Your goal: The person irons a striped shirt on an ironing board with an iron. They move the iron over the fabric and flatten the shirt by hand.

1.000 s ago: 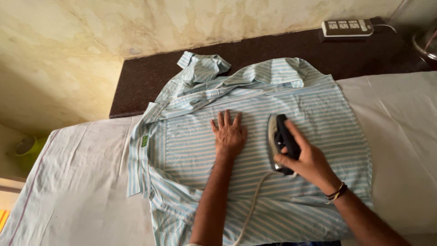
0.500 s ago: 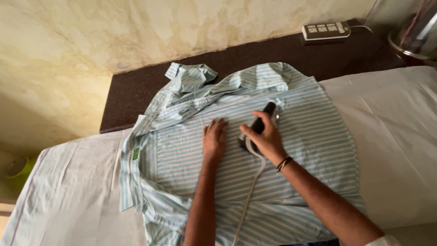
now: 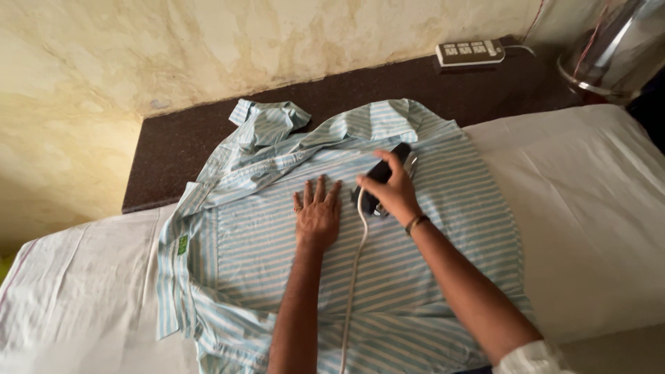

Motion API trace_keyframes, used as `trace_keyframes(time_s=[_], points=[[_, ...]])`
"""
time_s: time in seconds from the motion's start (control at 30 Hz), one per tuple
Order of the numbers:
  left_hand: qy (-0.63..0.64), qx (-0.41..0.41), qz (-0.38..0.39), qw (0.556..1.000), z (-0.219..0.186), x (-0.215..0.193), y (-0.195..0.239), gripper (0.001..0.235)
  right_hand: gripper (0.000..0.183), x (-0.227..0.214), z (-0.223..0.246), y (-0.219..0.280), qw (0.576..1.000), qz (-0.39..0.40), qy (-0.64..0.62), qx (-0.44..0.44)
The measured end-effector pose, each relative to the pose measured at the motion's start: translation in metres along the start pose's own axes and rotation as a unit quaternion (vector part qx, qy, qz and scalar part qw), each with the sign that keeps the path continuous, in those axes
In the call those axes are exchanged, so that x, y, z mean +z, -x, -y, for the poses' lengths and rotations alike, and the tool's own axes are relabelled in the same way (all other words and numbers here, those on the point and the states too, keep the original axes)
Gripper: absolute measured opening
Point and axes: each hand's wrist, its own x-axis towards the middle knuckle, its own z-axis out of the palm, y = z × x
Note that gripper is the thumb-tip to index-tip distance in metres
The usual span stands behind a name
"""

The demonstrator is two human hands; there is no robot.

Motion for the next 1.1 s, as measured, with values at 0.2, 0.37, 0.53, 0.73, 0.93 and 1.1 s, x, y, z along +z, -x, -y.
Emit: trace_keyframes(time_s=[0.2,0.37,0.53,0.73,0.93,1.1], points=[[0.012,0.058,-0.071,0.996,0.013,0.023,-0.015,0.057,0.077,-0.025,-0.002,0.000,0.995,0.052,-0.051,0.062],[0.003,0.052,-0.053,0.997,0.008,0.014,-0.011,0.067,0.074,-0.054,-0.001,-0.022,0.991,-0.056,-0.023,0.121],[0.008,0.050,-0.054,0.997,0.004,0.009,-0.007,0.077,0.070,-0.049,-0.002,0.001,0.997,-0.015,0.053,0.049],[0.019,0.082,-0.094,0.992,0.010,0.015,-0.007,0.085,0.079,-0.065,-0.023,-0.010,0.998,-0.018,0.047,0.046],[0.024,0.085,-0.100,0.991,0.010,0.017,-0.009,0.086,0.084,-0.090,-0.043,-0.033,0.992,-0.084,0.084,0.049],[0.016,0.094,-0.111,0.989,0.010,0.019,-0.011,0.088,0.085,-0.082,-0.020,-0.001,0.983,-0.026,0.176,-0.040]])
